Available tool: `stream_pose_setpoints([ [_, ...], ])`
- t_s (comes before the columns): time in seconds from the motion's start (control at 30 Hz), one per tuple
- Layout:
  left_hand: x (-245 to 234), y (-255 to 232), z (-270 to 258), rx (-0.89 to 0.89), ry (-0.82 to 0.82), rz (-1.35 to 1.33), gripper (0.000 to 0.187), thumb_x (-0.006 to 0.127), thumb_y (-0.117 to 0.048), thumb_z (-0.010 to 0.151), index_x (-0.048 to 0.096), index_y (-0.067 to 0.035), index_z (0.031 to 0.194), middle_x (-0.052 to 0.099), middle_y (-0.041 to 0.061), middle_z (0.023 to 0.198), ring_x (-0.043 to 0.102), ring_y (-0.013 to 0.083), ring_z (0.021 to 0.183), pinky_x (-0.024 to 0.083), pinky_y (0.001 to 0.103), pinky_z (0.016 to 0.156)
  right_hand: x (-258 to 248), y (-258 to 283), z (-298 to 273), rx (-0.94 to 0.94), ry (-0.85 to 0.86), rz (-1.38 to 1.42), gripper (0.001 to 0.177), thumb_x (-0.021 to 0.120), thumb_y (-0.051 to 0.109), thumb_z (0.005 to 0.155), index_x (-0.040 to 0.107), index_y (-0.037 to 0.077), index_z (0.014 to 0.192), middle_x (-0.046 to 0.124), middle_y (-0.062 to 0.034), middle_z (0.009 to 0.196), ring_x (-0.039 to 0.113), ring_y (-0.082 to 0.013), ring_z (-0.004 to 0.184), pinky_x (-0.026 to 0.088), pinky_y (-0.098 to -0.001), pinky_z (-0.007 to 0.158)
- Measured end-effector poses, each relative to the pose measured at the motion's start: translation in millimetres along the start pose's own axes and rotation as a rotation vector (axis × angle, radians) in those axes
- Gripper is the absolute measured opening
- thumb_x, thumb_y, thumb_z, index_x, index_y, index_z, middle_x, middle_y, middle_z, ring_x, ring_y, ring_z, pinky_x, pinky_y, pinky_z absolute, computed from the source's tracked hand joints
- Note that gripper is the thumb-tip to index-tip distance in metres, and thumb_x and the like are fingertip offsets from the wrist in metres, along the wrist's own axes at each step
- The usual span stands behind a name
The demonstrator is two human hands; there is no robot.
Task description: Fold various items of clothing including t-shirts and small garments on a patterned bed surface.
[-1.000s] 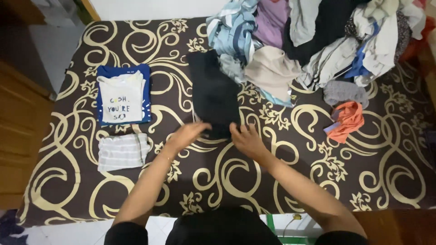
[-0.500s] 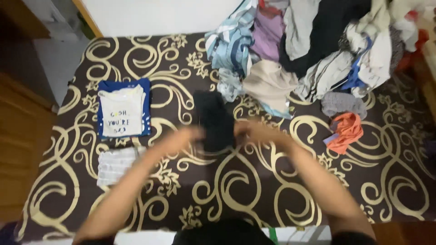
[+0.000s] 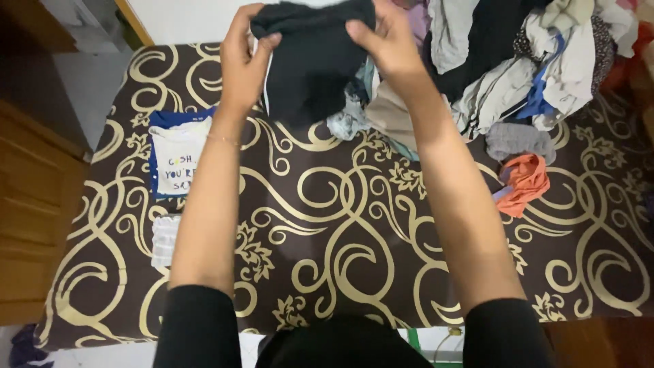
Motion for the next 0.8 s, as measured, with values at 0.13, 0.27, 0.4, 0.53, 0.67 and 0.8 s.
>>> stream_pose_setpoints([
  [0.13, -1, -7, -16, -0.151, 0.038, -0.452, 0.048, 0.071, -0.015, 0.117, 0.037, -0.015, 0.150, 0.057, -0.002, 0.098, 0.046, 0.0024, 0.074, 0.040, 0.018, 0.067, 30, 51, -30, -0.035, 0.031, 0.337, 0.037, 0.077, 0.021, 0.107, 0.058, 0.009, 0.136, 0.068, -0.0060, 0.124, 0.066, -0.0139, 0.115, 0.055, -0.0283, 0.103],
  [0.27, 9, 38, -50, -0.517, 0.035, -0.502, 0.057, 0.071, -0.018, 0.112, 0.039, -0.014, 0.159, 0.059, -0.001, 0.094, 0.056, 0.0035, 0.086, 0.050, 0.015, 0.088, 38, 17, -56, 0.231, -0.065, 0.544, 0.046, 0.077, 0.016, 0.100, 0.055, 0.004, 0.138, 0.065, -0.0071, 0.119, 0.068, -0.0145, 0.103, 0.057, -0.0307, 0.095],
  [0.4, 30, 63, -85, -0.740, 0.224, -0.402, 0.067, 0.074, -0.005, 0.092, 0.040, -0.013, 0.148, 0.064, -0.002, 0.093, 0.055, 0.0046, 0.075, 0.045, 0.021, 0.065, 24, -51, -83, 0.586, -0.070, 0.418, 0.055, 0.075, 0.000, 0.088, 0.057, 0.007, 0.140, 0.073, -0.0062, 0.112, 0.062, -0.0141, 0.086, 0.043, -0.0299, 0.072],
  [0.53, 18, 19, -59, -0.318, 0.154, -0.235, 0.043, 0.075, 0.009, 0.097, 0.063, -0.002, 0.137, 0.073, 0.006, 0.112, 0.057, 0.0069, 0.089, 0.045, 0.023, 0.078, 11, -13, -73, 0.169, 0.028, 0.313, 0.033, 0.071, -0.011, 0.101, 0.068, 0.001, 0.131, 0.074, -0.0085, 0.122, 0.068, -0.0161, 0.109, 0.056, -0.0314, 0.100],
  [0.67, -2, -46, -69, -0.088, 0.066, 0.005, 0.017, 0.066, 0.013, 0.103, 0.063, -0.002, 0.111, 0.074, 0.007, 0.106, 0.069, 0.0141, 0.097, 0.056, 0.025, 0.088, 3, 51, -99, -0.030, 0.069, -0.214, 0.035, 0.071, -0.016, 0.095, 0.070, 0.006, 0.123, 0.070, -0.0091, 0.109, 0.067, -0.0141, 0.101, 0.056, -0.0282, 0.090],
  [0.8, 31, -66, -139, -0.024, 0.407, 0.119, 0.032, 0.059, 0.011, 0.089, 0.051, -0.007, 0.114, 0.071, 0.013, 0.125, 0.071, 0.0250, 0.117, 0.057, 0.033, 0.096, 51, 57, -158, -0.031, 0.284, -0.272, 0.038, 0.058, -0.015, 0.083, 0.063, 0.012, 0.109, 0.072, -0.0057, 0.120, 0.069, -0.0226, 0.116, 0.054, -0.0345, 0.102],
])
Point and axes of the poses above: each hand's wrist, its own z-axis towards the middle knuckle, its own x-axis out of the palm, y = z × x, the point moved 10 cm from there along z, towards the middle knuckle
